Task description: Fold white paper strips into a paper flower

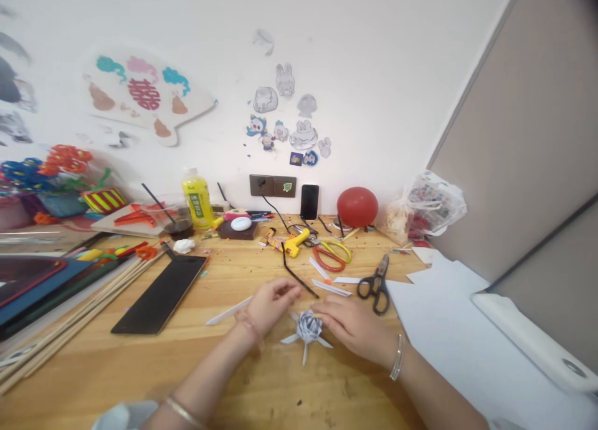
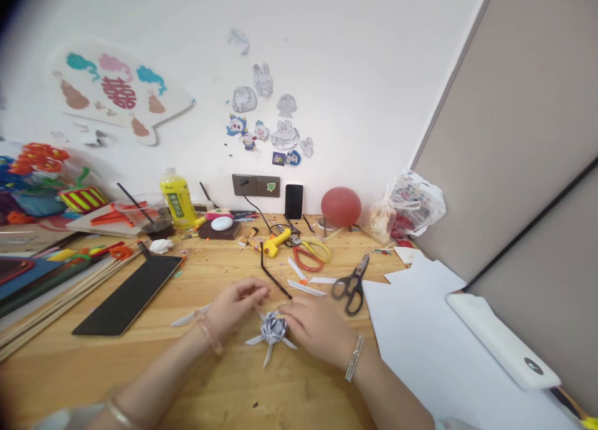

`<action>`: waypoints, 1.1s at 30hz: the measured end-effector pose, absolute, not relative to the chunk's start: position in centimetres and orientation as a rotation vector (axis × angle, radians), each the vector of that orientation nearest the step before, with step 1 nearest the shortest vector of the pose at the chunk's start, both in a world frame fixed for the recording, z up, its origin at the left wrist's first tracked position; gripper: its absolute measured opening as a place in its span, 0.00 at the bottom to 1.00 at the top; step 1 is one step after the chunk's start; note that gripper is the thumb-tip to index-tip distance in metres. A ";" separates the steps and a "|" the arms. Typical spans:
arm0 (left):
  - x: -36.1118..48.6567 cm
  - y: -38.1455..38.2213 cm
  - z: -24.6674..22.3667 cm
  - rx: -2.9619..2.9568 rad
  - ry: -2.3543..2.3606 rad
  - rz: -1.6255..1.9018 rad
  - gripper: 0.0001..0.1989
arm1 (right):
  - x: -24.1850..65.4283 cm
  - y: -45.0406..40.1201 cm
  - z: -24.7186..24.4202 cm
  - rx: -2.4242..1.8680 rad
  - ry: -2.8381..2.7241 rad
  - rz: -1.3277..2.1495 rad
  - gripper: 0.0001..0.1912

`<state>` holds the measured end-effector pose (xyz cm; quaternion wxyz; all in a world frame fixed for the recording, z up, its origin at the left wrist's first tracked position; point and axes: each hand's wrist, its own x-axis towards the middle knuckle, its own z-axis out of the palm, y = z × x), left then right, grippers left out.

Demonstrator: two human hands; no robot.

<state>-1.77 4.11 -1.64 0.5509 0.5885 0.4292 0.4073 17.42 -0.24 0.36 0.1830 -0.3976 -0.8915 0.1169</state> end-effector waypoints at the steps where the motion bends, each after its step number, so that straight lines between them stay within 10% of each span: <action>1: -1.9 3.8 -1.1 1.558 1.077 0.977 0.06 | 17.4 -0.3 0.4 -1.127 -2.508 0.334 0.15; 14: -0.8 1.0 -1.1 2.232 1.400 0.496 0.15 | 16.5 0.2 -0.6 -1.402 -2.203 0.358 0.08; 33: 0.3 0.7 -2.7 2.586 1.080 1.033 0.06 | 17.5 1.2 -1.5 -1.346 -1.775 0.905 0.09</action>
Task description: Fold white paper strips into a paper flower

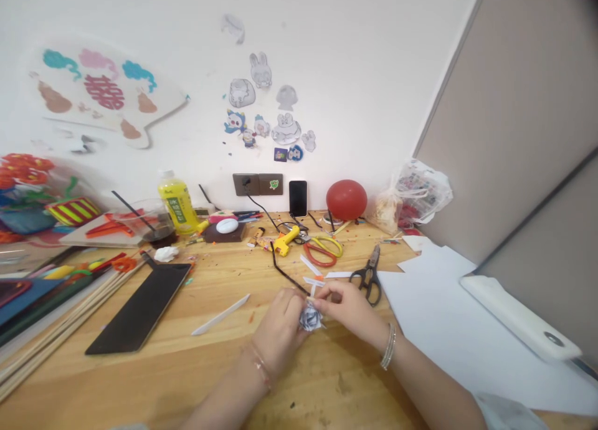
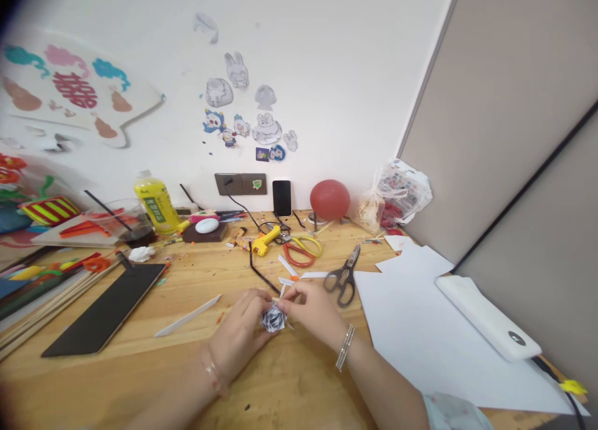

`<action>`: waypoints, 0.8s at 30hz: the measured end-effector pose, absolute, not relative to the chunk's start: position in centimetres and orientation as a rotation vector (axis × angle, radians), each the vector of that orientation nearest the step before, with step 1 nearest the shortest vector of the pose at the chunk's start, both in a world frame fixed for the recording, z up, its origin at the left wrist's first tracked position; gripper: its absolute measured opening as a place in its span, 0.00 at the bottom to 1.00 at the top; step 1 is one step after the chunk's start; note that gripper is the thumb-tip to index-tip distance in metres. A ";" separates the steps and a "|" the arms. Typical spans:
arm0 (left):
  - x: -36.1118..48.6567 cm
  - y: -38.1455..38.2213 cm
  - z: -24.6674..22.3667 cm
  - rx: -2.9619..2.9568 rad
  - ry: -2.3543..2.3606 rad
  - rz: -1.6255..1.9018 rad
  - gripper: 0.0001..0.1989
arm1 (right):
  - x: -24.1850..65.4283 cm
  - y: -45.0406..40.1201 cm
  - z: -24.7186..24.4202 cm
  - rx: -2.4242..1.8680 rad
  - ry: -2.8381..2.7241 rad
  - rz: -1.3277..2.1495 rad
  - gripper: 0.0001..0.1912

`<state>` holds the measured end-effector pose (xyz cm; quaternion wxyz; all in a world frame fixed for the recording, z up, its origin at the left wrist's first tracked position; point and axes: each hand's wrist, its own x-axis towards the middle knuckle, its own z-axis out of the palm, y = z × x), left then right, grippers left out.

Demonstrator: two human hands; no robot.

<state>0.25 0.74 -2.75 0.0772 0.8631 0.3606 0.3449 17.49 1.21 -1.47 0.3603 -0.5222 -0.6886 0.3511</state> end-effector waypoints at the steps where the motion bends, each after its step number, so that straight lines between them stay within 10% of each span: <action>1: 0.3 0.7 -2.7 2.596 1.070 1.042 0.06 | 17.6 1.2 -1.5 -1.352 -1.776 0.902 0.09; 9: 0.2 0.8 -2.8 2.595 1.002 1.052 0.07 | 17.9 1.6 -1.6 -1.246 -1.703 1.101 0.10; 24: 0.2 0.9 -2.9 2.601 1.047 1.041 0.07 | 17.6 1.0 -1.8 -1.205 -2.336 -0.042 0.11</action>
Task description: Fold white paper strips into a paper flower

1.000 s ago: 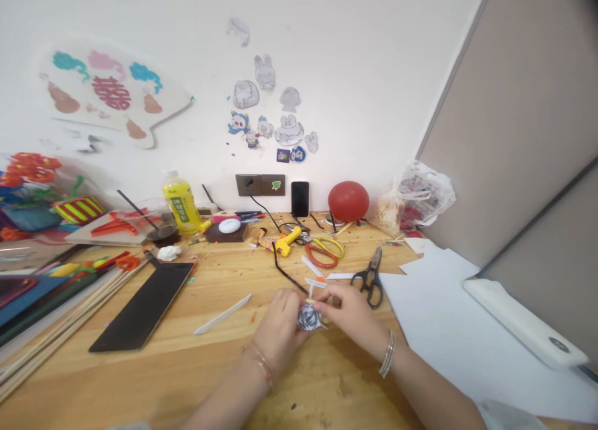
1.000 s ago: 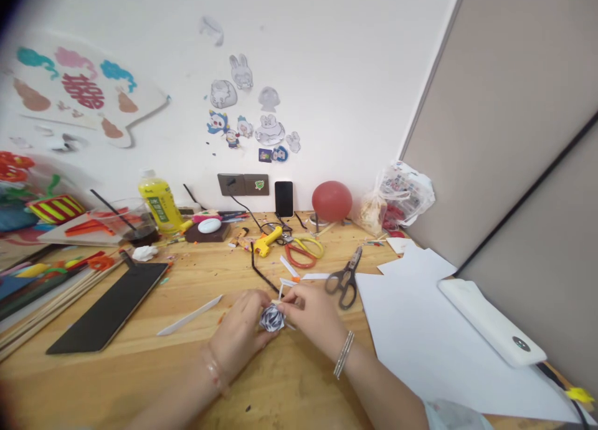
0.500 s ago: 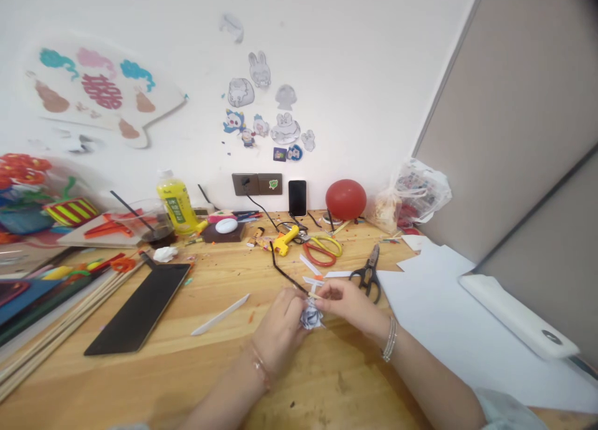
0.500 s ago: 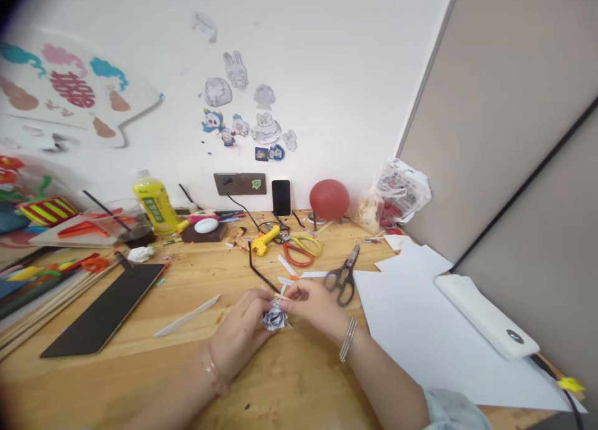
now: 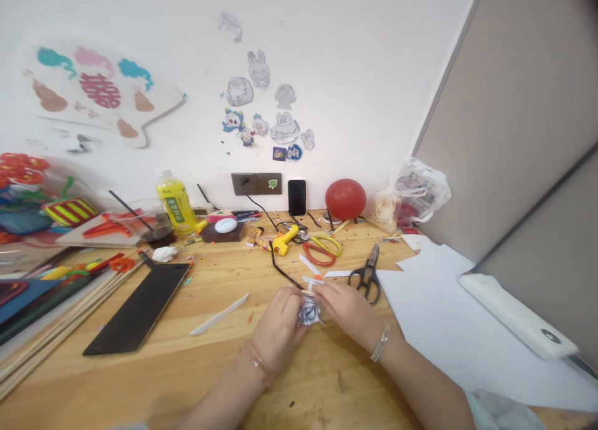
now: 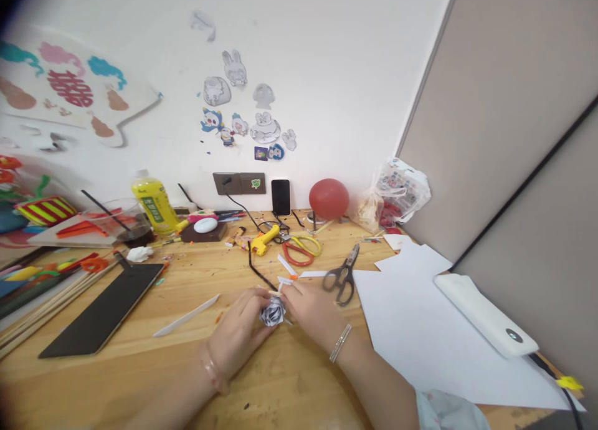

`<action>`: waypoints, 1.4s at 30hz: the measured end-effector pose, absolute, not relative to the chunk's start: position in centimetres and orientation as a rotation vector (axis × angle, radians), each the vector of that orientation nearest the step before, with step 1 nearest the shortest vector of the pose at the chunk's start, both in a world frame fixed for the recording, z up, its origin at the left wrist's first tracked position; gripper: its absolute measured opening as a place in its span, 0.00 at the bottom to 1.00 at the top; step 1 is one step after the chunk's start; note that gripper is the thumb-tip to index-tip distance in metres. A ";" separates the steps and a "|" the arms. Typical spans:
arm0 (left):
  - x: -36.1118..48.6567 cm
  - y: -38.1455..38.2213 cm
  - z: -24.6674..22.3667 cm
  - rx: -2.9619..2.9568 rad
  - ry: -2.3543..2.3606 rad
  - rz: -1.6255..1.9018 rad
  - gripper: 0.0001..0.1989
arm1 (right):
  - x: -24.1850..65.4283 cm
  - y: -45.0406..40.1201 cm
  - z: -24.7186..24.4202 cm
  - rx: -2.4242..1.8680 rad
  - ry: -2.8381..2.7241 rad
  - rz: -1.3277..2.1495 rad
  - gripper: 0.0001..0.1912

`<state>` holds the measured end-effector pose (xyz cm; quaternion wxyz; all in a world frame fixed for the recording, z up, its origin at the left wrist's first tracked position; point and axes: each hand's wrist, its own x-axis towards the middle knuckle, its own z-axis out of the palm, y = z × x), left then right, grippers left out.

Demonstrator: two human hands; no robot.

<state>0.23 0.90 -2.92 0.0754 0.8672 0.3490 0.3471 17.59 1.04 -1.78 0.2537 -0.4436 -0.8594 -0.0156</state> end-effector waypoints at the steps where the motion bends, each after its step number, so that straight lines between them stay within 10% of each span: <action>1: 0.2 0.8 -2.9 2.602 1.052 1.034 0.07 | 17.6 1.0 -1.8 -1.211 -2.322 -0.007 0.11; 10: 0.6 0.6 -3.1 2.551 1.127 1.000 0.07 | 17.0 0.5 -1.0 -1.308 -2.053 0.478 0.06; 22: 0.5 0.8 -3.5 2.597 1.129 1.068 0.09 | 17.1 0.7 -1.2 -1.290 -2.227 0.199 0.05; 31: -1.0 1.8 -2.6 2.037 1.059 1.219 0.38 | 17.1 0.3 -0.5 -1.315 -2.062 0.305 0.08; 42: -1.8 2.7 -1.6 0.952 0.824 0.575 0.18 | 16.1 -0.1 -1.1 -1.141 -2.042 0.649 0.05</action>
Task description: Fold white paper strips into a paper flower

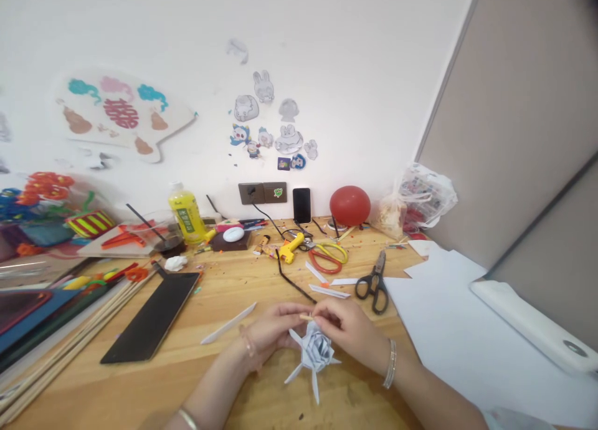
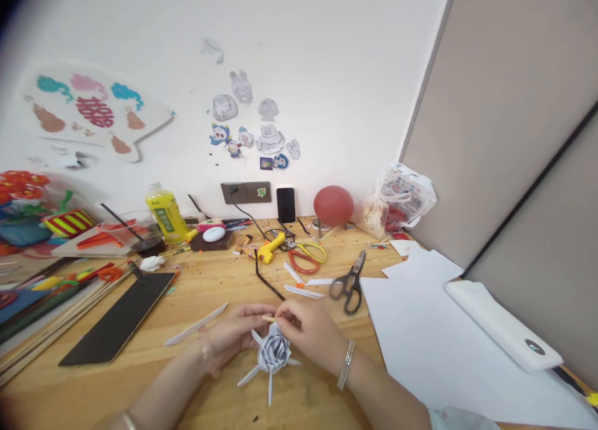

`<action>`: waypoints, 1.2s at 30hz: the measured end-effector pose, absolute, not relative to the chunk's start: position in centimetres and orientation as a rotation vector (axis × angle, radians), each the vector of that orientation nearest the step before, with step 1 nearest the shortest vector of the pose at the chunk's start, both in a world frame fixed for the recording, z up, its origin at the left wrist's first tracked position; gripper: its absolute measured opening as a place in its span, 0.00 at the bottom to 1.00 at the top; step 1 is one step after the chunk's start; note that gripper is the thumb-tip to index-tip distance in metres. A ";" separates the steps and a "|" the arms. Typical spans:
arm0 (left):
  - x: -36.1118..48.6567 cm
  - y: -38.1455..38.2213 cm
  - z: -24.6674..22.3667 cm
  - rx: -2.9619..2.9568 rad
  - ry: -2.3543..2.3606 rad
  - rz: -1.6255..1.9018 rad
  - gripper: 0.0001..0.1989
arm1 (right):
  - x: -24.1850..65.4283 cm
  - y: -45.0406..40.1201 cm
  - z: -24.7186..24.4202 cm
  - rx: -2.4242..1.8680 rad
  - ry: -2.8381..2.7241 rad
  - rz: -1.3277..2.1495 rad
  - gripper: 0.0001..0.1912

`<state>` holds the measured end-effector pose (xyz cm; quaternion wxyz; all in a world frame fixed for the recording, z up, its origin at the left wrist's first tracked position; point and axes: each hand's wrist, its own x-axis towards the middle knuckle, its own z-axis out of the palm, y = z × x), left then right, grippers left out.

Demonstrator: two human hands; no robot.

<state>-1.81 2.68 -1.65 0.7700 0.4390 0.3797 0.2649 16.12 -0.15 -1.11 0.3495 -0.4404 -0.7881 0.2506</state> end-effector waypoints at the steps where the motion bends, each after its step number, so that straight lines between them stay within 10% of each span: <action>1: -1.7 2.6 -1.8 0.947 0.834 0.575 0.18 | 16.1 -0.2 -1.1 -1.138 -2.029 0.690 0.05; 36: -0.9 2.6 -2.4 1.039 1.129 0.647 0.16 | 16.8 0.4 -1.6 -1.132 -2.350 0.445 0.07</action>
